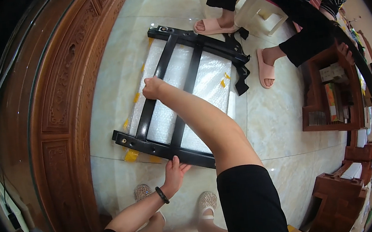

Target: The person unboxes and organizes black metal frame components on the floor, removing bubble wrap and tape with their hands.

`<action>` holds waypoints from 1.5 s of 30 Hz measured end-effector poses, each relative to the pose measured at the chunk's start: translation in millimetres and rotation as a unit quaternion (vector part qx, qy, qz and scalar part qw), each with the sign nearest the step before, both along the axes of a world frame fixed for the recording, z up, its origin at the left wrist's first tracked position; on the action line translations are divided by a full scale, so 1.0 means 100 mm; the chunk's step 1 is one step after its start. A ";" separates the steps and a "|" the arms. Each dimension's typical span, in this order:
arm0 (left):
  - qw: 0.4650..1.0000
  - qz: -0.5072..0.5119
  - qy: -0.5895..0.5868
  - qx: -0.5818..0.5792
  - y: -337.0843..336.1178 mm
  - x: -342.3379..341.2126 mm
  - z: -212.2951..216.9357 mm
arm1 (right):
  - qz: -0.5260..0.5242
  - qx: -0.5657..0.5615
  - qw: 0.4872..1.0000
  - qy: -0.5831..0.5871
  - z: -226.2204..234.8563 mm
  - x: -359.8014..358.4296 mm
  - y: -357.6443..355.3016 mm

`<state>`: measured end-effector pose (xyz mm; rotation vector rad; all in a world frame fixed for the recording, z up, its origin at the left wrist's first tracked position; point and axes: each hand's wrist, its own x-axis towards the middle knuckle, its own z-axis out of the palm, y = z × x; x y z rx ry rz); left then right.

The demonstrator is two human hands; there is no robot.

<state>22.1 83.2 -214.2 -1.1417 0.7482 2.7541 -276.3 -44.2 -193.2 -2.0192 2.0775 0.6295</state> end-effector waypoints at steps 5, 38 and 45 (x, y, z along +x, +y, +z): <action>1.000 0.012 -0.011 0.002 0.01 -0.02 -0.11 | 0.031 -0.024 0.999 0.016 -0.04 -0.02 -0.02; 0.478 -0.174 -0.031 -0.860 -1.47 -0.74 0.30 | -0.461 -0.313 0.810 -0.182 -0.14 2.32 2.69; 0.501 -0.266 -0.084 -0.819 -1.52 -0.84 0.06 | -0.475 -0.382 0.766 -0.202 -0.12 2.36 2.71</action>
